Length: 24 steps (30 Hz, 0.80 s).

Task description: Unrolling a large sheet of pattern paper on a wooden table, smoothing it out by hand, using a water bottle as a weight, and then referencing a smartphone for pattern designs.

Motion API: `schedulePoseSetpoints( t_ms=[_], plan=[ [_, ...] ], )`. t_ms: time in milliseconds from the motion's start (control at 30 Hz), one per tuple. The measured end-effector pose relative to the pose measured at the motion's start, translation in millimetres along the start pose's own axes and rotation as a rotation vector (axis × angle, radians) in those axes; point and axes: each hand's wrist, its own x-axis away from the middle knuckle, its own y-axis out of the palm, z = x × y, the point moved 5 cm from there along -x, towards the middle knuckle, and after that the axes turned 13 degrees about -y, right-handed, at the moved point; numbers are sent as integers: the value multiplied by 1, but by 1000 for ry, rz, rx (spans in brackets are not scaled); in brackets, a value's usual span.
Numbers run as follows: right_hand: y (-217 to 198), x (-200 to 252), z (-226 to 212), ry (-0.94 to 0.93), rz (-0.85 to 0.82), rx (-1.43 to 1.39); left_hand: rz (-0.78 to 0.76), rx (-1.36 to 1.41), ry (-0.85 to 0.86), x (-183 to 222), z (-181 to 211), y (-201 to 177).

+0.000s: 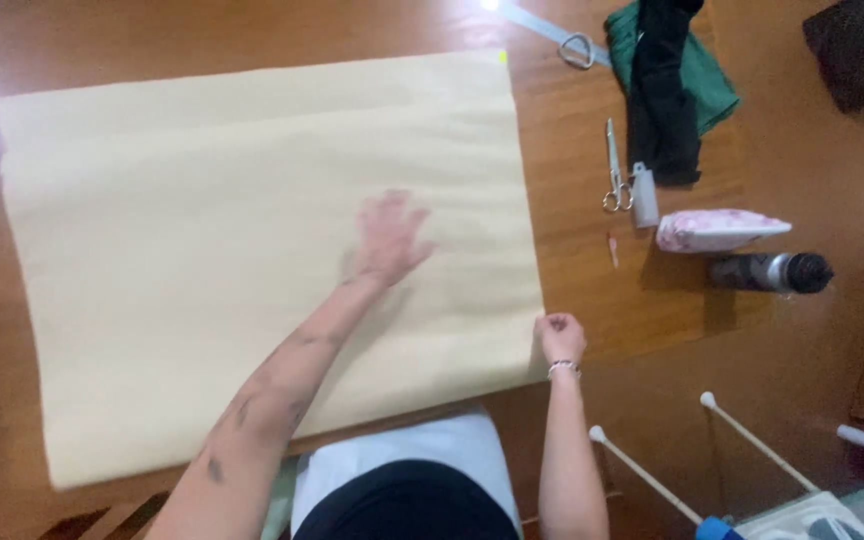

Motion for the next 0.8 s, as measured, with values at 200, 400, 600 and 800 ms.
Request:
schedulePoseSetpoints(
  t_ms=[200,400,600,800],
  plan=[
    [6,-3,9,66,-96,-37,-94,-216,246,-109,115,26],
    [-8,1,-8,127,-167,-92,-132,-212,210,-176,110,62],
    [-9,-7,-10,131,-278,-77,-191,-207,190,-179,107,58],
    [-21,-2,-20,159,-348,-76,-188,-202,152,-180,104,34]
  ],
)
